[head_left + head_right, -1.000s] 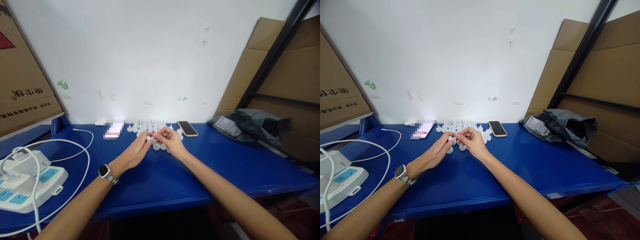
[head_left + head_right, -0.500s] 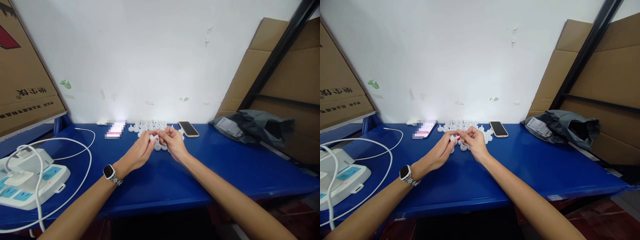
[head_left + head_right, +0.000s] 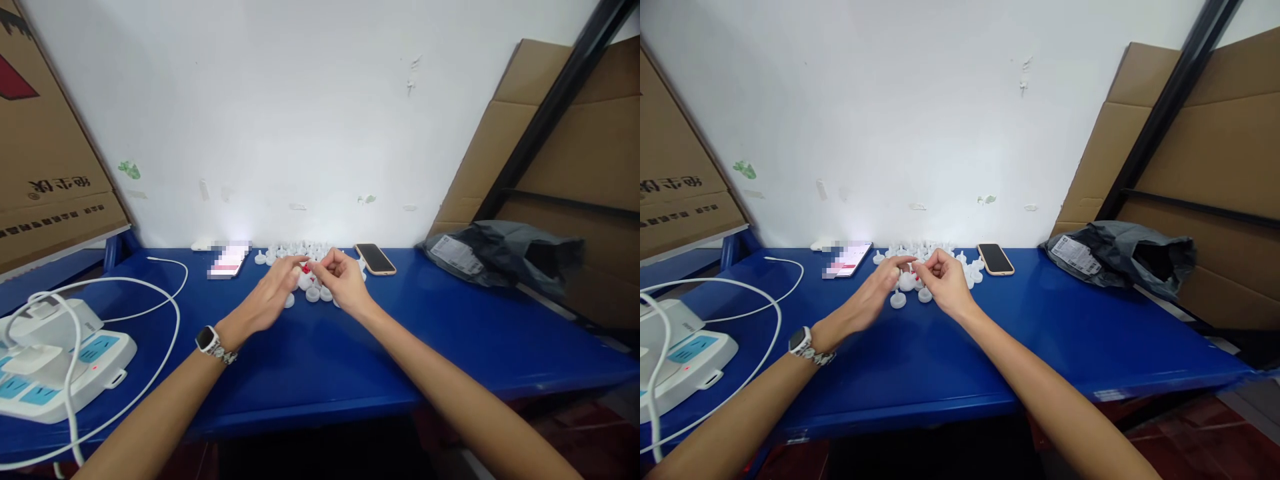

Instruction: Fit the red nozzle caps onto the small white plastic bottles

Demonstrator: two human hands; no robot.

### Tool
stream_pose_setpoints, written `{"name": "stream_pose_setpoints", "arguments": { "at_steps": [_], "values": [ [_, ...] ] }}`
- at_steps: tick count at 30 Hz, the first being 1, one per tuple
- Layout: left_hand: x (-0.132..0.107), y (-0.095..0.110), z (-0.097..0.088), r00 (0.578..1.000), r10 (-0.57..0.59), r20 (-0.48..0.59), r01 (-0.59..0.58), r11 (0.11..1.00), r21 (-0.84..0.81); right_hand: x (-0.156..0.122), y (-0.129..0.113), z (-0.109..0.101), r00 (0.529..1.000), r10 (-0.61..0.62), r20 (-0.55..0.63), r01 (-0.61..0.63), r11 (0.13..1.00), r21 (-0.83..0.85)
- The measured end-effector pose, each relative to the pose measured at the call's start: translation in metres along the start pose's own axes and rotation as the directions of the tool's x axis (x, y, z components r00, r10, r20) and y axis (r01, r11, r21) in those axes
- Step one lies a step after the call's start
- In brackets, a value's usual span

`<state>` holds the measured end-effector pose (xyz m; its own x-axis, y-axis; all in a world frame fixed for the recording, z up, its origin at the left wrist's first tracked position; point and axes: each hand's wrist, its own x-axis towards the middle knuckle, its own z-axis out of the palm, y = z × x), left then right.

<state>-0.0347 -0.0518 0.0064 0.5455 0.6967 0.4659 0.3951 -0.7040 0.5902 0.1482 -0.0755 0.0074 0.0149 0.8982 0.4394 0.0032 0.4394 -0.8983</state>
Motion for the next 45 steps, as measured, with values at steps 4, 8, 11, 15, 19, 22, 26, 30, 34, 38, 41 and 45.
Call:
{"name": "stream_pose_setpoints", "arguments": {
  "at_steps": [4,8,11,15,19,22,26,30,34,38,41,45],
  "values": [
    [0.003,-0.017,-0.013,0.998,-0.025,0.054,0.017,0.99,0.143,-0.001,0.003,-0.019,0.972,0.006,0.233,0.063,0.956,-0.286],
    [0.001,-0.032,-0.016,0.983,-0.04,0.177,-0.003,0.971,0.239,-0.007,0.006,-0.023,0.911,0.054,0.409,0.157,0.872,-0.464],
    [-0.001,-0.035,-0.015,0.973,-0.064,0.222,0.008,0.97,0.242,-0.009,0.005,-0.021,0.885,0.069,0.461,0.209,0.826,-0.524],
    [0.0,-0.031,-0.015,0.969,-0.094,0.228,0.046,0.978,0.205,0.001,0.003,-0.02,0.916,0.008,0.402,0.263,0.744,-0.614],
    [0.001,-0.03,-0.016,0.964,-0.115,0.24,0.085,0.987,0.134,0.028,0.001,-0.015,0.935,-0.026,0.354,0.322,0.484,-0.814],
    [0.0,-0.035,-0.017,0.966,-0.117,0.229,0.097,0.991,0.096,0.045,0.003,-0.004,0.916,0.061,0.397,0.371,0.252,-0.894],
    [-0.001,-0.039,-0.019,0.966,-0.103,0.237,0.083,0.992,0.095,0.054,0.012,0.009,0.894,0.149,0.422,0.408,0.113,-0.906],
    [0.0,-0.038,-0.02,0.965,-0.098,0.241,0.078,0.993,0.092,0.054,0.021,0.013,0.901,0.157,0.404,0.391,0.106,-0.914],
    [0.0,-0.037,-0.018,0.977,-0.066,0.205,0.054,0.997,0.062,0.055,0.02,0.01,0.921,0.1,0.377,0.35,0.214,-0.912],
    [0.0,-0.03,-0.015,0.987,-0.073,0.142,0.076,0.997,-0.017,0.05,0.014,0.003,0.975,-0.015,0.221,0.191,0.567,-0.802],
    [0.0,-0.027,-0.009,0.99,-0.098,0.104,0.11,0.986,-0.121,0.04,0.014,-0.003,0.991,-0.019,0.134,0.089,0.836,-0.542],
    [0.001,-0.025,0.002,0.985,-0.147,0.085,0.166,0.939,-0.302,0.025,0.018,-0.006,0.998,-0.003,0.07,0.02,0.968,-0.251]
  ]
}}
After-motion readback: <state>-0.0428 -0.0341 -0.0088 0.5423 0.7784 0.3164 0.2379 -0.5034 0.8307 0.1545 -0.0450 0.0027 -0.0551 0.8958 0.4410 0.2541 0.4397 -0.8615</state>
